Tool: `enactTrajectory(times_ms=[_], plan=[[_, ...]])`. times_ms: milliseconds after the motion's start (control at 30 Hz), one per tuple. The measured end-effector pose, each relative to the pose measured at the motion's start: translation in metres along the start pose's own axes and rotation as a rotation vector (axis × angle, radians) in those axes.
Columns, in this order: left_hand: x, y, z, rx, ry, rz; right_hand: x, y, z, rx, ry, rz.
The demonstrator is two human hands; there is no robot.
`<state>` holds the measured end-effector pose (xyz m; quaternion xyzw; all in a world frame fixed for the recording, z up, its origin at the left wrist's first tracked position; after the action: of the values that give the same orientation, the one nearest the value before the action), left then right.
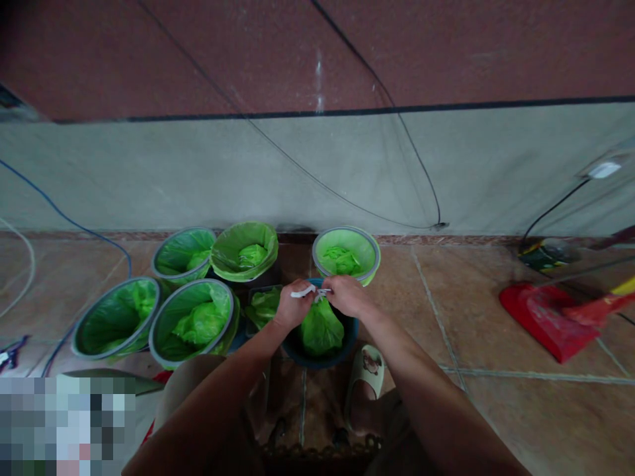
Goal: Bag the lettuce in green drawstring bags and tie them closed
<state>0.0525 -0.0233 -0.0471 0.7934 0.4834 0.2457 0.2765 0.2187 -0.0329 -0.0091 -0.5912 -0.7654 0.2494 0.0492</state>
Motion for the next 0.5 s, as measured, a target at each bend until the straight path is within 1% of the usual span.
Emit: enactTrajectory(times_ms=[67,133,200,267,400,500], plan=[[0.001,0.0,-0.004,-0.003,-0.006,-0.036,-0.005,-0.001,-0.005,-0.178,-0.016,0.097],[0.002,0.0,-0.008,-0.008,-0.011,-0.111,-0.006,0.002,-0.008,-0.234,-0.028,0.21],[0.004,0.0,-0.012,-0.016,-0.055,-0.174,-0.004,0.011,-0.009,-0.17,-0.096,0.274],[0.005,0.001,-0.015,-0.016,-0.109,-0.195,0.0,0.02,-0.009,-0.071,-0.159,0.281],[0.006,0.005,-0.019,0.054,-0.164,-0.211,0.003,0.036,-0.002,0.082,-0.148,0.241],[0.005,0.007,-0.021,0.154,-0.211,-0.268,0.001,0.047,0.006,0.192,-0.183,0.31]])
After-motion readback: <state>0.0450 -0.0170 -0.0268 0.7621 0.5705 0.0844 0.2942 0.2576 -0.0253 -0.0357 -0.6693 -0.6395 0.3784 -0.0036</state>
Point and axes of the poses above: each hand's wrist, its own x-axis towards the middle knuckle, its own z-axis out of the palm, y = z × x, the point moved 1 cm from there along x, towards the middle knuckle, and after that the axes turned 6 degrees about -y, right-handed, at the moved point
